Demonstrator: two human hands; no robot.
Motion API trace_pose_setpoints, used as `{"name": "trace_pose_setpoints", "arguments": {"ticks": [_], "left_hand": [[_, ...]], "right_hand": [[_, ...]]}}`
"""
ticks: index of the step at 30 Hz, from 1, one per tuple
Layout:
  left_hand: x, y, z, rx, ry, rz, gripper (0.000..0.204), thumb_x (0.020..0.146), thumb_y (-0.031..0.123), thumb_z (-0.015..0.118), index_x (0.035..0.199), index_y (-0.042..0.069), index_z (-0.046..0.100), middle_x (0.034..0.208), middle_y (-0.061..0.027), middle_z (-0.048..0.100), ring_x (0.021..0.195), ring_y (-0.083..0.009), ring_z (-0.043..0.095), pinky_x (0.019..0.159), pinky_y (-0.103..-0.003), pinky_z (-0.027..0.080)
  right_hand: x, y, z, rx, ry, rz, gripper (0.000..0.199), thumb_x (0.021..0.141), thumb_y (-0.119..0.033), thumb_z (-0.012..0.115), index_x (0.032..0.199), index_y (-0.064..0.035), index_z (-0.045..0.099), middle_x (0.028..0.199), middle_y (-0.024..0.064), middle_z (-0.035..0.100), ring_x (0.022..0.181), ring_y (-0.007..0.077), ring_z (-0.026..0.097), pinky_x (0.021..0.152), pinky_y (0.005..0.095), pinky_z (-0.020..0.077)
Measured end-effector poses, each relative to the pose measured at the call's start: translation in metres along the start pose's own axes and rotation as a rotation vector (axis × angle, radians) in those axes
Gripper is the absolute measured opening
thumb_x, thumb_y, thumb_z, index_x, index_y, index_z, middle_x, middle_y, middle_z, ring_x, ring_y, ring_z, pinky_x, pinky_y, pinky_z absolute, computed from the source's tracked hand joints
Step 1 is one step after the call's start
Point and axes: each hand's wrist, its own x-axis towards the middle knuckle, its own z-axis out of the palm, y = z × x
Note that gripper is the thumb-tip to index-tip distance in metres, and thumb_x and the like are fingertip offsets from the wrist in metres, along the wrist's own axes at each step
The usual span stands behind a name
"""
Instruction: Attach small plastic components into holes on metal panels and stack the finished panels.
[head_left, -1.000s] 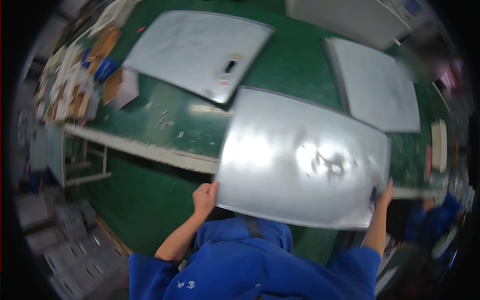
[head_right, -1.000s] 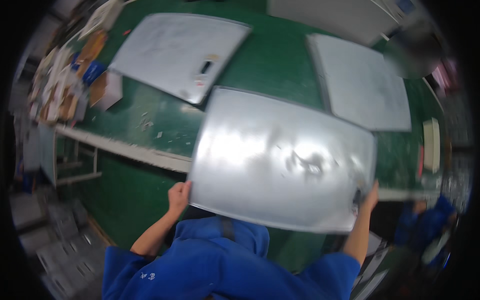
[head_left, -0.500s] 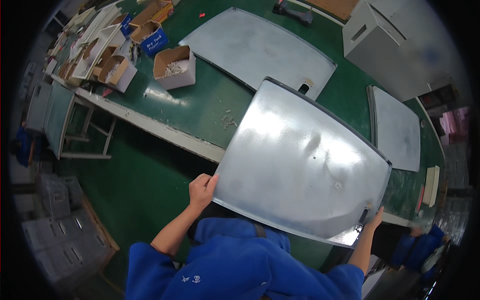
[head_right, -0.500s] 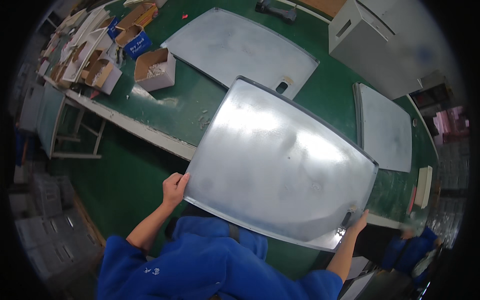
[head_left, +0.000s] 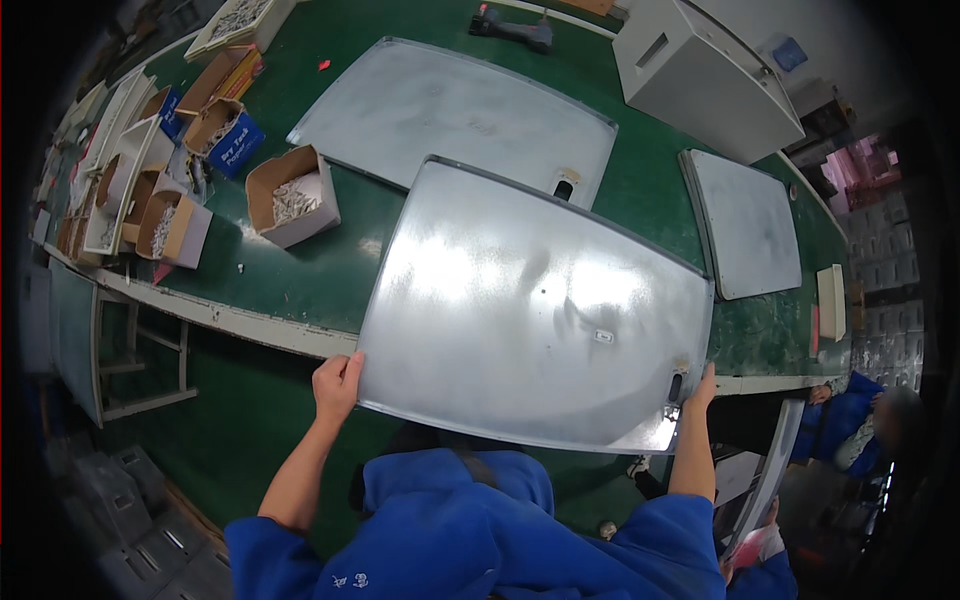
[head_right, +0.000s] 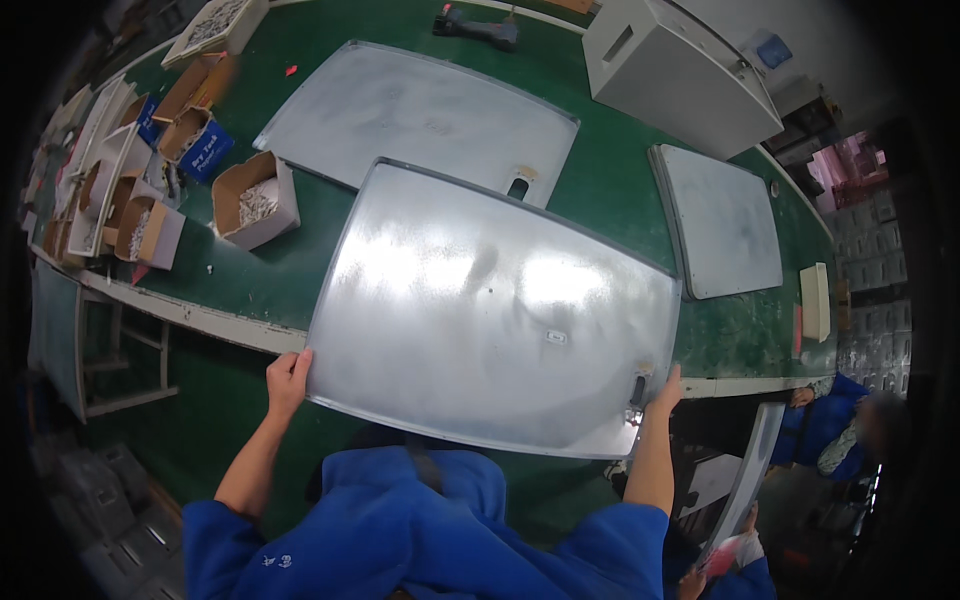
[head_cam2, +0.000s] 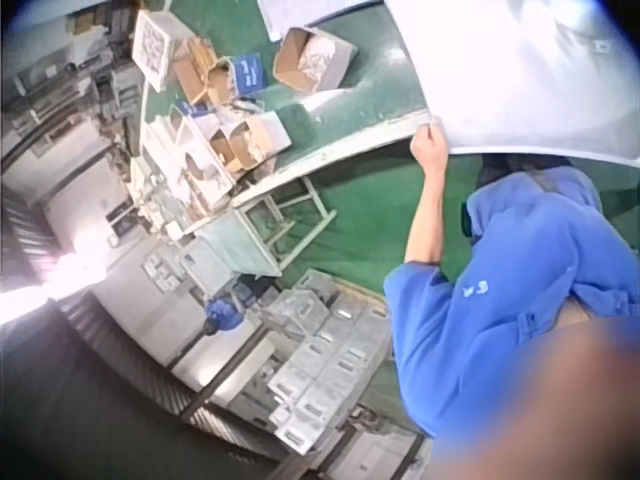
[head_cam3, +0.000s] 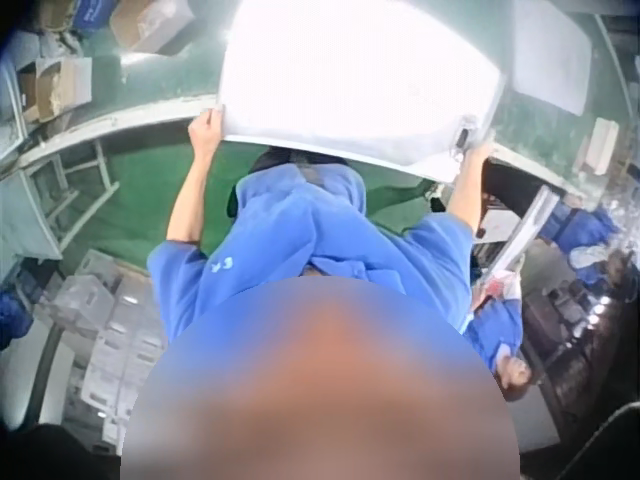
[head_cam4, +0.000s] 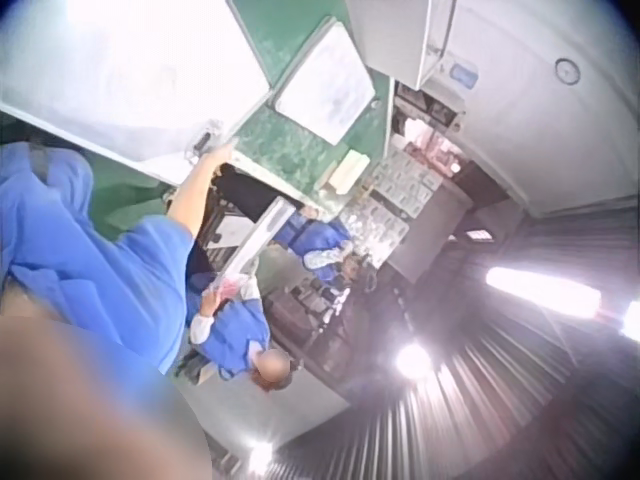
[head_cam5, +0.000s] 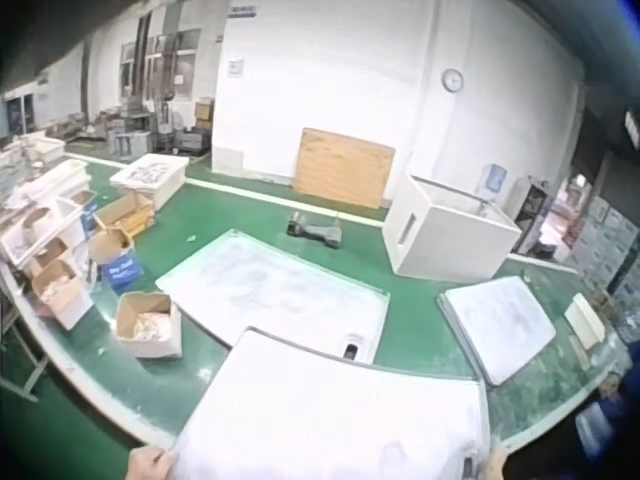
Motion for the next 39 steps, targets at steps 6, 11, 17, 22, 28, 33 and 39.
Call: {"name": "trace_pose_setpoints", "arguments": {"ticks": [6, 11, 17, 22, 28, 33, 39], "left_hand": [[0.113, 0.027, 0.032, 0.101, -0.009, 0.050, 0.040, 0.080, 0.028, 0.054, 0.057, -0.004, 0.047, 0.054, -0.0199, 0.043, 0.047, -0.0307, 0.041, 0.047, -0.037, 0.033], [0.212, 0.040, 0.056, 0.281, -0.035, 0.182, 0.045, 0.082, 0.037, 0.048, 0.061, -0.003, 0.051, 0.061, -0.0208, 0.050, 0.058, -0.0381, 0.049, 0.052, -0.042, 0.036], [0.280, 0.040, 0.081, 0.529, -0.079, 0.257, 0.045, 0.084, 0.036, 0.042, 0.062, -0.001, 0.053, 0.066, -0.0201, 0.053, 0.064, -0.0382, 0.052, 0.057, -0.045, 0.039], [0.294, 0.039, 0.084, 0.651, -0.119, 0.352, 0.043, 0.086, 0.034, 0.039, 0.063, 0.001, 0.054, 0.068, -0.0194, 0.055, 0.065, -0.0375, 0.053, 0.058, -0.045, 0.041], [0.295, 0.042, 0.082, 0.665, -0.160, 0.396, 0.042, 0.086, 0.033, 0.038, 0.064, 0.001, 0.055, 0.067, -0.0172, 0.056, 0.065, -0.0356, 0.054, 0.059, -0.044, 0.042], [0.298, 0.051, 0.079, 0.610, -0.182, 0.436, 0.043, 0.086, 0.034, 0.037, 0.063, 0.002, 0.055, 0.067, -0.0155, 0.056, 0.065, -0.0340, 0.055, 0.059, -0.042, 0.042], [0.300, 0.034, 0.077, 0.495, -0.300, 0.290, 0.044, 0.084, 0.039, 0.039, 0.066, 0.003, 0.058, 0.070, -0.0159, 0.058, 0.068, -0.0339, 0.056, 0.062, -0.042, 0.043]], "right_hand": [[0.031, -0.030, 0.076, 0.125, -0.046, 0.111, 0.045, 0.078, -0.035, 0.056, 0.097, 0.0068, 0.054, 0.091, 0.0110, 0.057, 0.077, 0.0223, 0.056, 0.070, 0.0329, 0.0446], [0.058, -0.042, 0.135, 0.179, -0.007, 0.129, 0.042, 0.077, -0.031, 0.056, 0.097, 0.0067, 0.054, 0.090, 0.0104, 0.057, 0.076, 0.0217, 0.056, 0.070, 0.0332, 0.0445], [0.068, -0.043, 0.170, 0.215, 0.022, 0.165, 0.040, 0.077, -0.028, 0.056, 0.098, 0.0066, 0.054, 0.091, 0.0099, 0.057, 0.077, 0.0205, 0.056, 0.070, 0.0317, 0.0441], [0.066, -0.041, 0.180, 0.087, 0.067, 0.116, 0.046, 0.075, -0.031, 0.055, 0.099, 0.0085, 0.053, 0.092, 0.0112, 0.057, 0.078, 0.0217, 0.056, 0.071, 0.0323, 0.0434], [0.068, -0.048, 0.166, -0.287, 0.005, 0.145, 0.052, 0.075, -0.036, 0.052, 0.101, 0.0079, 0.052, 0.093, 0.0136, 0.056, 0.080, 0.0229, 0.055, 0.073, 0.0332, 0.0430], [-0.058, -0.070, 0.186, -0.578, -0.066, -0.844, 0.026, 0.081, -0.015, 0.050, 0.098, 0.0048, 0.052, 0.100, 0.0104, 0.055, 0.088, 0.0199, 0.052, 0.077, 0.0313, 0.0428], [-0.300, 0.008, 0.273, -0.674, -0.943, -0.767, 0.021, 0.071, -0.004, 0.061, 0.092, -0.0056, 0.057, 0.086, 0.0090, 0.057, 0.074, 0.0200, 0.057, 0.067, 0.0275, 0.0454]]}}
